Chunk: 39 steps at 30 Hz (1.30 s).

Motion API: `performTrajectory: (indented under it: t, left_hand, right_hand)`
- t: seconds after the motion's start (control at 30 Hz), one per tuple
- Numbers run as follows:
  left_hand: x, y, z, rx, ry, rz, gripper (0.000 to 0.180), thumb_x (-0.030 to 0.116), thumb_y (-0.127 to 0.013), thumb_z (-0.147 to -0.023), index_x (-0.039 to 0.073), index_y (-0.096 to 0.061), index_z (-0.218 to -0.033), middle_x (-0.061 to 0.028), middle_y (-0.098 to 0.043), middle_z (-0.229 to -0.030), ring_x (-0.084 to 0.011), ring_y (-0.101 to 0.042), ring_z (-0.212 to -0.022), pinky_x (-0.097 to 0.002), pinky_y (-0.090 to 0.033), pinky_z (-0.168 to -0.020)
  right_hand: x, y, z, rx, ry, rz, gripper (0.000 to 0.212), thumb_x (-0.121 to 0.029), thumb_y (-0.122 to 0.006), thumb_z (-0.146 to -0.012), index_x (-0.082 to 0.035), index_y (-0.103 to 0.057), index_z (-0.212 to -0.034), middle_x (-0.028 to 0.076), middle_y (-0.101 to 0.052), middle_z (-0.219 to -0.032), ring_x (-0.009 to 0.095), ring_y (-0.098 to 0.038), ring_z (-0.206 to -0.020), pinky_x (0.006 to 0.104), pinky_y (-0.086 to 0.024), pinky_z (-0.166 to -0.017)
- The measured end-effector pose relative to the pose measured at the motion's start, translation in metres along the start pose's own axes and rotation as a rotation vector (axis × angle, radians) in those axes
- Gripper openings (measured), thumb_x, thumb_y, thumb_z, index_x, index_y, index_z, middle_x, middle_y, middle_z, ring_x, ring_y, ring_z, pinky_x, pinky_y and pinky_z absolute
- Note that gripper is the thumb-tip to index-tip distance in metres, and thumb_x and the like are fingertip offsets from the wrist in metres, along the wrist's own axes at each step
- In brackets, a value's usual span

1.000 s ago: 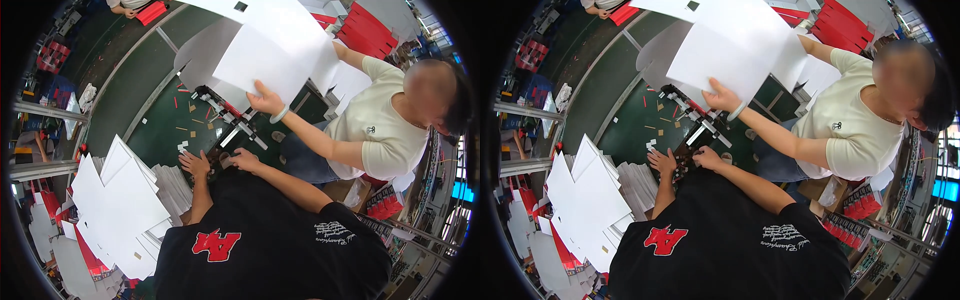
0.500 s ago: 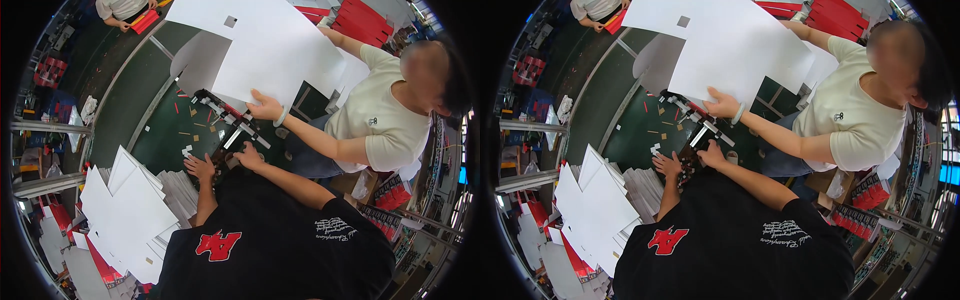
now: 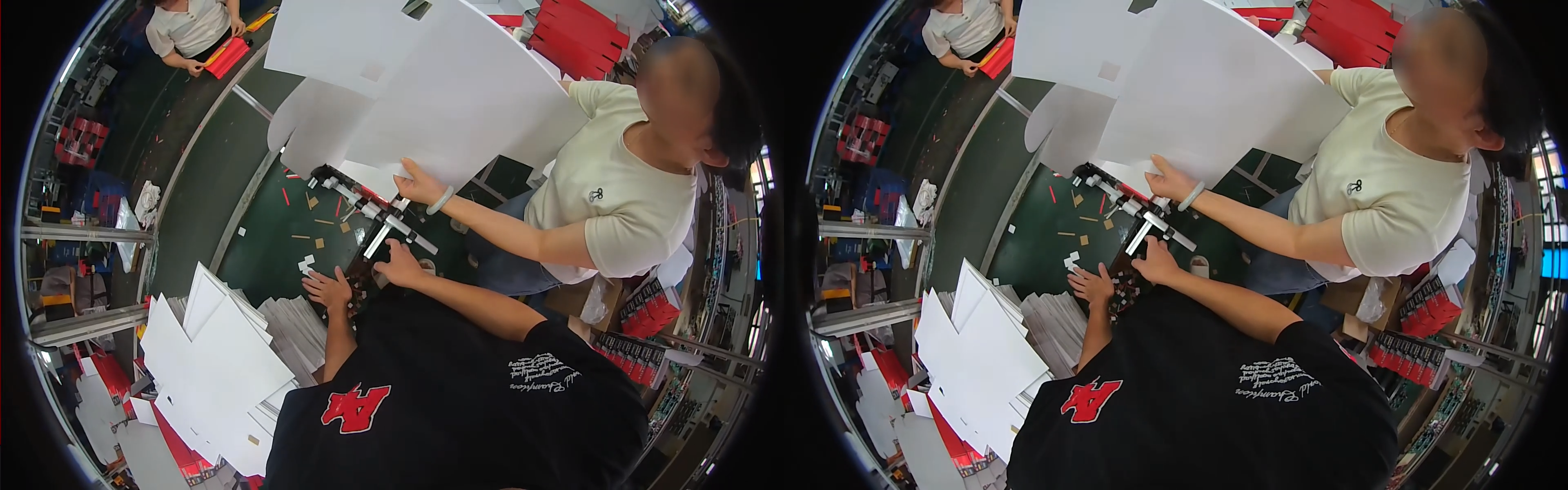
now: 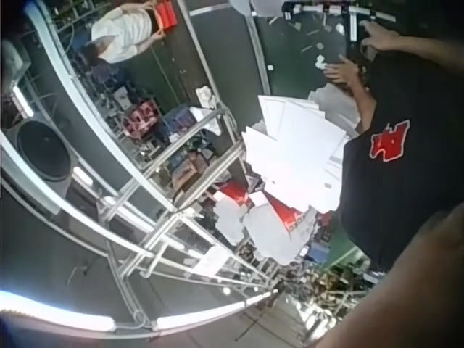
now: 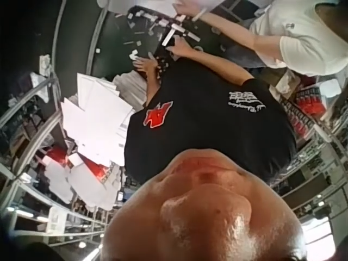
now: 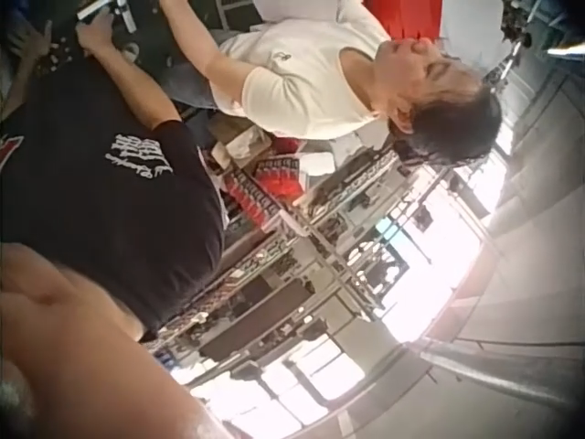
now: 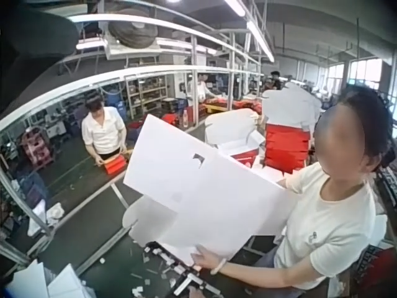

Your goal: Folding cardboard box templates into their final box shapes using a manual folding jig.

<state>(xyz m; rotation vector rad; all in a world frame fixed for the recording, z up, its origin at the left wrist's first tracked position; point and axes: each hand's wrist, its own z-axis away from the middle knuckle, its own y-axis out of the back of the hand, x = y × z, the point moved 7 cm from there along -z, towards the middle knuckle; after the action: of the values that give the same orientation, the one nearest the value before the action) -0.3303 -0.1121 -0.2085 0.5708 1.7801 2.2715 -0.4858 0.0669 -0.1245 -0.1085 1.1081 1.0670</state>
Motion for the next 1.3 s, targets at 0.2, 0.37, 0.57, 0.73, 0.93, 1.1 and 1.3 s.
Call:
performTrajectory:
  t: [0.2, 0.37, 0.57, 0.73, 0.93, 1.1, 1.3]
  left_hand:
    - [0.009, 0.010, 0.003, -0.038, 0.014, 0.012, 0.087, 0.056, -0.038, -0.091, -0.009, -0.010, -0.142, -0.0371, -0.007, -0.146, -0.0484, -0.008, -0.137, -0.0597, -0.013, -0.107]
    - [0.005, 0.012, 0.002, -0.023, 0.036, -0.061, 0.091, 0.056, -0.044, -0.089, -0.010, -0.009, -0.142, -0.0378, -0.009, -0.144, -0.0493, -0.014, -0.135, -0.0592, -0.020, -0.106]
    - [0.007, 0.023, -0.006, 0.027, 0.060, -0.035, 0.099, 0.050, -0.059, -0.083, -0.013, -0.006, -0.140, -0.0385, -0.019, -0.137, -0.0498, -0.028, -0.127, -0.0546, -0.036, -0.098]
    - [0.010, 0.019, -0.014, 0.086, 0.054, -0.085, 0.094, 0.046, -0.062, -0.080, -0.019, -0.017, -0.131, -0.0297, -0.035, -0.121, -0.0430, -0.042, -0.112, -0.0494, -0.046, -0.086]
    - [-0.002, 0.010, -0.013, 0.114, 0.072, -0.108, 0.095, 0.047, -0.062, -0.079, -0.020, -0.019, -0.130, -0.0281, -0.036, -0.120, -0.0427, -0.043, -0.111, -0.0500, -0.046, -0.085]
    - [0.001, 0.006, -0.012, 0.150, 0.012, -0.077, 0.090, 0.046, -0.062, -0.080, -0.020, -0.022, -0.126, -0.0276, -0.038, -0.115, -0.0431, -0.043, -0.109, -0.0490, -0.046, -0.084]
    - [0.006, 0.009, -0.008, 0.070, 0.023, -0.010, 0.082, 0.041, -0.062, -0.081, -0.020, -0.026, -0.123, -0.0319, -0.034, -0.122, -0.0442, -0.038, -0.115, -0.0500, -0.045, -0.088]
  right_hand:
    - [-0.007, 0.006, -0.003, 0.042, 0.113, 0.021, 0.068, -0.030, -0.066, -0.074, 0.001, -0.035, -0.127, 0.031, -0.046, -0.113, 0.046, -0.046, -0.110, 0.0448, -0.041, -0.094]
    - [-0.013, -0.009, -0.003, -0.187, 0.133, 0.121, 0.062, -0.034, -0.066, -0.076, 0.001, -0.046, -0.123, 0.027, -0.049, -0.116, 0.041, -0.052, -0.108, 0.0435, -0.044, -0.092]
    - [-0.018, -0.015, -0.010, -0.337, 0.217, 0.173, 0.052, -0.038, -0.066, -0.075, 0.001, -0.059, -0.108, 0.021, -0.063, -0.104, 0.035, -0.060, -0.098, 0.0417, -0.048, -0.084]
    - [-0.015, -0.009, -0.019, -0.268, 0.241, 0.132, 0.049, -0.036, -0.066, -0.075, 0.001, -0.060, -0.106, 0.021, -0.063, -0.101, 0.035, -0.061, -0.096, 0.0414, -0.049, -0.082]
    - [-0.012, -0.016, -0.021, -0.281, 0.270, 0.130, 0.048, -0.036, -0.065, -0.075, 0.002, -0.061, -0.104, 0.020, -0.065, -0.096, 0.034, -0.063, -0.092, 0.0410, -0.049, -0.080]
    - [-0.005, -0.022, -0.023, -0.380, 0.210, 0.072, 0.051, -0.034, -0.065, -0.071, 0.003, -0.062, -0.105, 0.022, -0.066, -0.095, 0.036, -0.062, -0.092, 0.0420, -0.049, -0.084]
    - [0.006, -0.031, -0.025, -0.287, 0.244, 0.112, 0.052, -0.035, -0.070, -0.073, 0.004, -0.059, -0.106, 0.018, -0.067, -0.087, 0.032, -0.065, -0.083, 0.0394, -0.051, -0.071]
